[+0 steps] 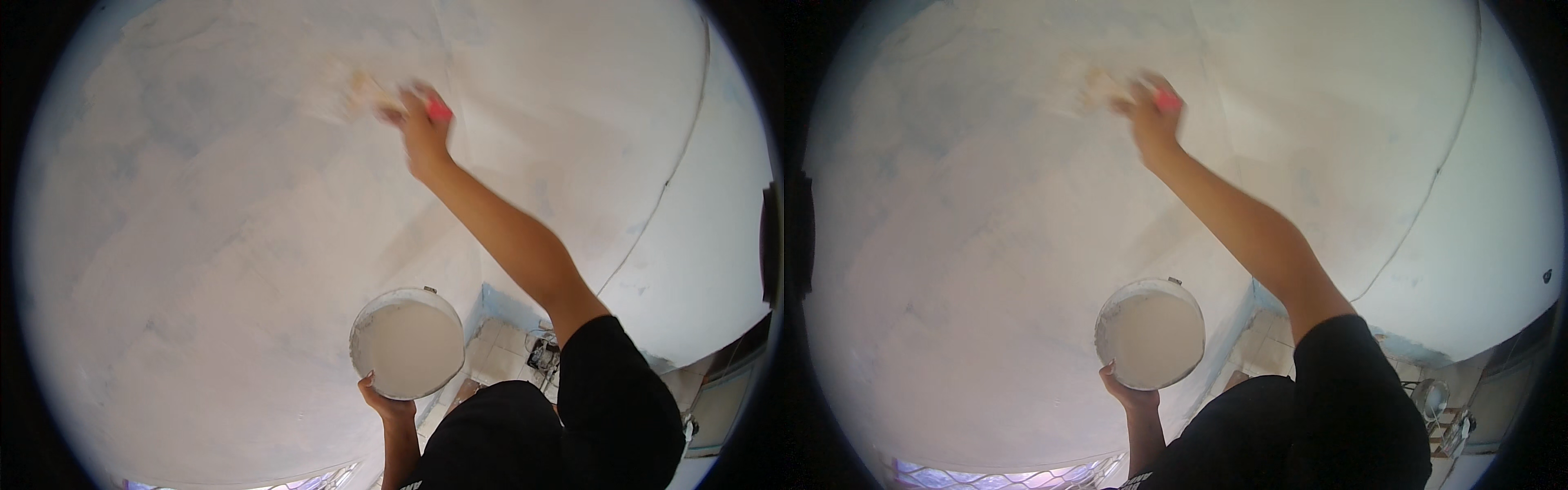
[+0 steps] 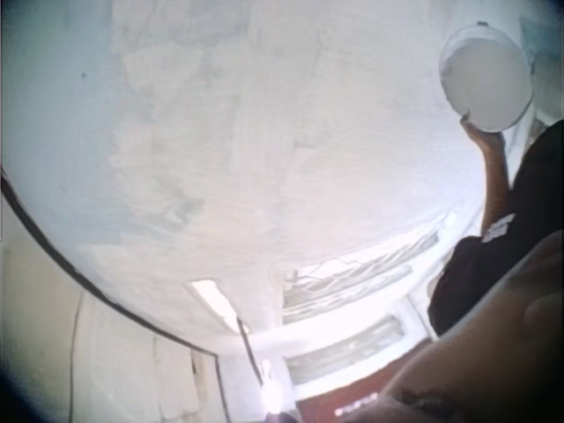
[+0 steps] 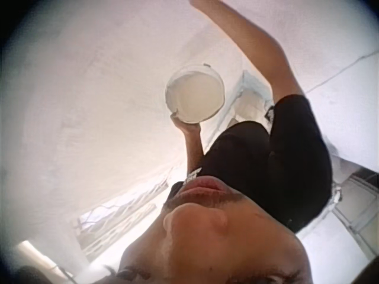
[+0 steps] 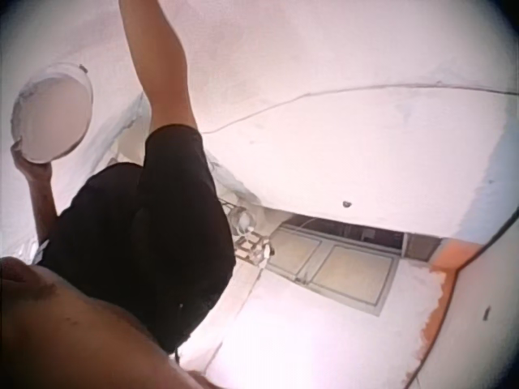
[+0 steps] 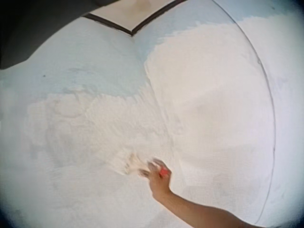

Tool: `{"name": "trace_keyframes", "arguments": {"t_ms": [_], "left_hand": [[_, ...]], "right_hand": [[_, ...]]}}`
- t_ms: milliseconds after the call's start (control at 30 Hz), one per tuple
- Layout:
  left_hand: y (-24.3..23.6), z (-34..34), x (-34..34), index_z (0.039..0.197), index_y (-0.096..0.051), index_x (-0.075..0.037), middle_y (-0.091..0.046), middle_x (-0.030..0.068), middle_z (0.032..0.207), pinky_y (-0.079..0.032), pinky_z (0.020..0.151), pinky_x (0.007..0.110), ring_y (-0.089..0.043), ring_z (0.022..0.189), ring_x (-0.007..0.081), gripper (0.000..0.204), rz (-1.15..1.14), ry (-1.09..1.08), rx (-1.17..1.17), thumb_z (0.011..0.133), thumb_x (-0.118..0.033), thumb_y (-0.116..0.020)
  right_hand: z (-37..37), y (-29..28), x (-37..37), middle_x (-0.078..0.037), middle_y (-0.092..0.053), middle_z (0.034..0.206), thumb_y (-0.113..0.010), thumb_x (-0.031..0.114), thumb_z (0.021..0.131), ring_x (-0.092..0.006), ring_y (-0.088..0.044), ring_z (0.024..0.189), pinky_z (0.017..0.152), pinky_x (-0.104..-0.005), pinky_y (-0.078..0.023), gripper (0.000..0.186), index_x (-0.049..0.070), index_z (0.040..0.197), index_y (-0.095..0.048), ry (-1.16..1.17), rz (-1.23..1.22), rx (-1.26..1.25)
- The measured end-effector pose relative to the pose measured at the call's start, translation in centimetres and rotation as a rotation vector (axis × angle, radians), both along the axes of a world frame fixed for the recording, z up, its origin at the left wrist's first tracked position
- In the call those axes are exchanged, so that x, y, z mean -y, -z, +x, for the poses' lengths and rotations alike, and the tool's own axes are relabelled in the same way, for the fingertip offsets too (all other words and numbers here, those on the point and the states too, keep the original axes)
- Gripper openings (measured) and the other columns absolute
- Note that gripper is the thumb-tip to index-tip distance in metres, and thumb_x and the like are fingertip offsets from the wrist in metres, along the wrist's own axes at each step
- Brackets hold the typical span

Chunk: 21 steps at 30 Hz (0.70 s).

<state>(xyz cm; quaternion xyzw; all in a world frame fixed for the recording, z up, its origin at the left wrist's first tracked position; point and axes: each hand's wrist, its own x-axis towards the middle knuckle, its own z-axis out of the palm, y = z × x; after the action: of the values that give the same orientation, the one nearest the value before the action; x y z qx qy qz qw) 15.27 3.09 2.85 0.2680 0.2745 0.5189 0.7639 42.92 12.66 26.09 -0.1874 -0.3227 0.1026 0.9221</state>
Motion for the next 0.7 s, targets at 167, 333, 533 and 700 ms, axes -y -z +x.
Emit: {"name": "trace_keyframes", "arguments": {"t_ms": [167,333,533,700], "left_hand": [[0.6,-0.2,-0.7,0.118,-0.046,-0.003,-0.052,0.0102,0.110,-0.040,0.085,0.037,-0.050,0.105,0.0245,0.058,0.055,0.045,-0.053,0.074,-0.041,-0.044],[1.0,-0.2,-1.0,0.117,-0.047,-0.003,-0.053,0.0106,0.109,-0.040,0.085,0.036,-0.050,0.104,0.0244,0.058,0.011,0.006,-0.058,0.073,-0.041,-0.045],[1.9,-0.6,-1.2,0.115,-0.047,-0.003,-0.053,0.0110,0.109,-0.040,0.085,0.036,-0.050,0.104,0.0248,0.056,-0.033,0.031,-0.053,0.072,-0.039,-0.044],[1.5,-0.3,-0.7,0.117,-0.047,-0.004,-0.053,0.0118,0.110,-0.041,0.086,0.036,-0.050,0.105,0.0255,0.057,-0.068,0.000,-0.013,0.071,-0.037,-0.044]], "right_hand": [[5.7,13.0,5.0,-0.009,-0.059,0.075,-0.053,0.005,0.083,-0.0162,-0.061,0.057,0.049,-0.0255,-0.051,0.013,-0.003,0.091,-0.057,0.321,-0.439,-0.077],[1.7,10.7,11.7,-0.010,-0.059,0.070,-0.054,0.006,0.081,-0.0124,-0.057,0.052,0.045,-0.0241,-0.046,0.010,-0.003,0.086,-0.057,-0.003,-0.643,0.146],[-5.0,9.0,12.7,-0.010,-0.061,0.067,-0.058,0.010,0.080,-0.0167,-0.058,0.051,0.048,-0.0249,-0.044,0.012,-0.002,0.081,-0.059,-0.364,-0.663,0.861],[-6.4,10.3,11.2,-0.015,-0.057,0.061,-0.060,0.023,0.078,-0.0309,-0.050,0.050,0.051,-0.0325,-0.044,0.018,0.004,0.077,-0.062,-0.285,-0.768,1.317]]}}
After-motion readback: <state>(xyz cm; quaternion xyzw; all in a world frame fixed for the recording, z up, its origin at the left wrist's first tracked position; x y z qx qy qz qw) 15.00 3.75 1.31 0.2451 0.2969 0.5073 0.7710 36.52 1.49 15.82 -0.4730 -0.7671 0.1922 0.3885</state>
